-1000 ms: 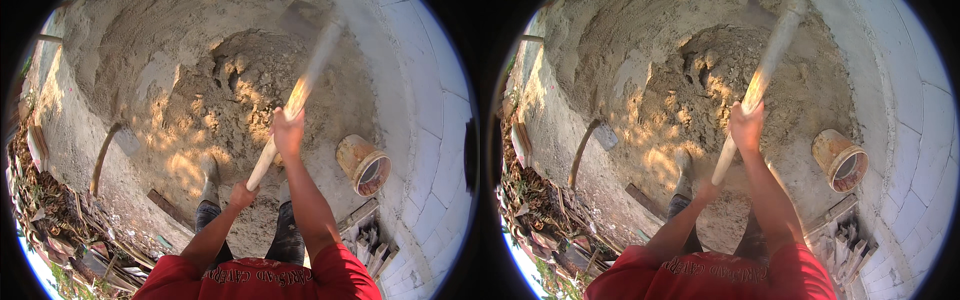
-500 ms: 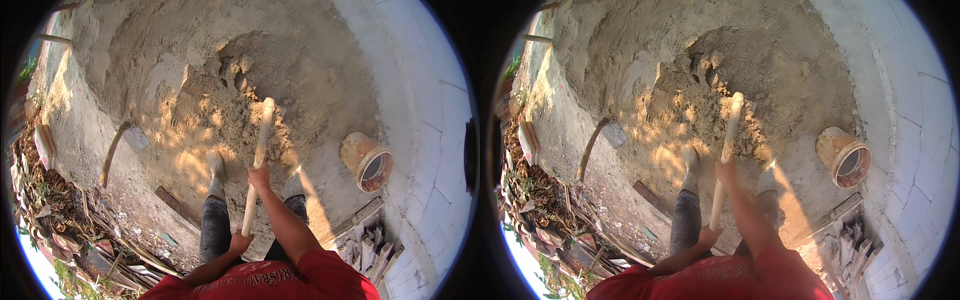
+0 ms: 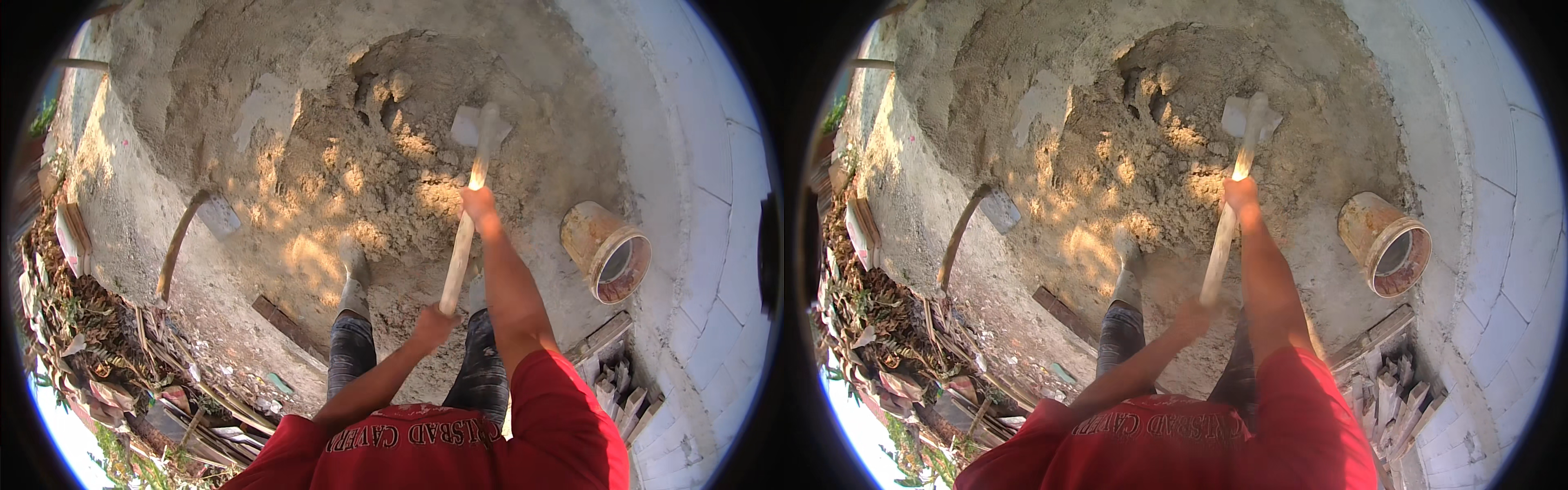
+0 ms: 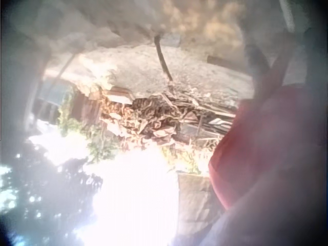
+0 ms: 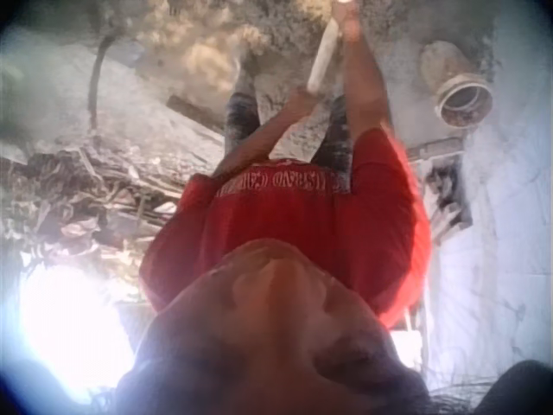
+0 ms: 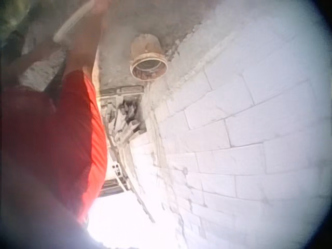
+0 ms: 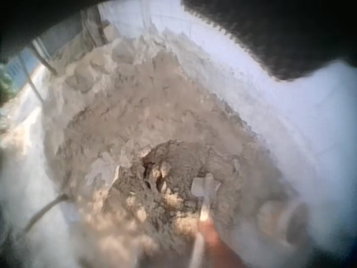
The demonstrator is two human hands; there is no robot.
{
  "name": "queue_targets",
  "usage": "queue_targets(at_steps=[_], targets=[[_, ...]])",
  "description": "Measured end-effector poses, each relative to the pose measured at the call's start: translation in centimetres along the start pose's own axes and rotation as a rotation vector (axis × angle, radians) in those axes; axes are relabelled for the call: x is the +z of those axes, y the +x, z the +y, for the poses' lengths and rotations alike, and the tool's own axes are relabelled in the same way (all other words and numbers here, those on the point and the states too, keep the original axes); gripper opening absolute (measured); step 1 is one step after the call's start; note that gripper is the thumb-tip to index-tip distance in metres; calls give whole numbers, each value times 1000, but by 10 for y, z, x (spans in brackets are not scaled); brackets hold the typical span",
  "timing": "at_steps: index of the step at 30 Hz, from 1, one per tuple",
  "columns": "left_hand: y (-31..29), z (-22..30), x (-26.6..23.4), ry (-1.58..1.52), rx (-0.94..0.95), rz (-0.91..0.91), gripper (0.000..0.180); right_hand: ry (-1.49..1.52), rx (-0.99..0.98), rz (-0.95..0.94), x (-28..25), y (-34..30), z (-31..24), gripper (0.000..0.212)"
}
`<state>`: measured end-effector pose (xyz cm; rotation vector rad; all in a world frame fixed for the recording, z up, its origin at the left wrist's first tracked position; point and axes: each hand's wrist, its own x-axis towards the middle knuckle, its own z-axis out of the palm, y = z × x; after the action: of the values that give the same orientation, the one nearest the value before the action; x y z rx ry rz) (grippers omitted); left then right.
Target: The person mixes dry material with water using a hoe, pouring water from a bucket into a central depression in a pile of sand and cement and repeatedly pulling and pushing the mixture until combined.
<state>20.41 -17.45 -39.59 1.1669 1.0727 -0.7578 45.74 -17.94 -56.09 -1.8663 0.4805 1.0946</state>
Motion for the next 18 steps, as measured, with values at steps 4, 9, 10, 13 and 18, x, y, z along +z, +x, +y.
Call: queue_targets(at_steps=[4,9,10,13,18], targets=[[-87,-74,-3,-54,-326,-64,46,-114,217,40,41,-102,95,16],[-133,-144,13,108,-93,-13,48,-13,166,29,33,-166,113,25],[-132,-150,17,103,-19,26,48,-60,95,99,35,-185,86,28],[-78,-98,-4,139,12,14,47,170,-143,90,22,-198,-8,34],[53,22,-107,215,175,215,44,258,-430,126,69,-68,-130,26]])
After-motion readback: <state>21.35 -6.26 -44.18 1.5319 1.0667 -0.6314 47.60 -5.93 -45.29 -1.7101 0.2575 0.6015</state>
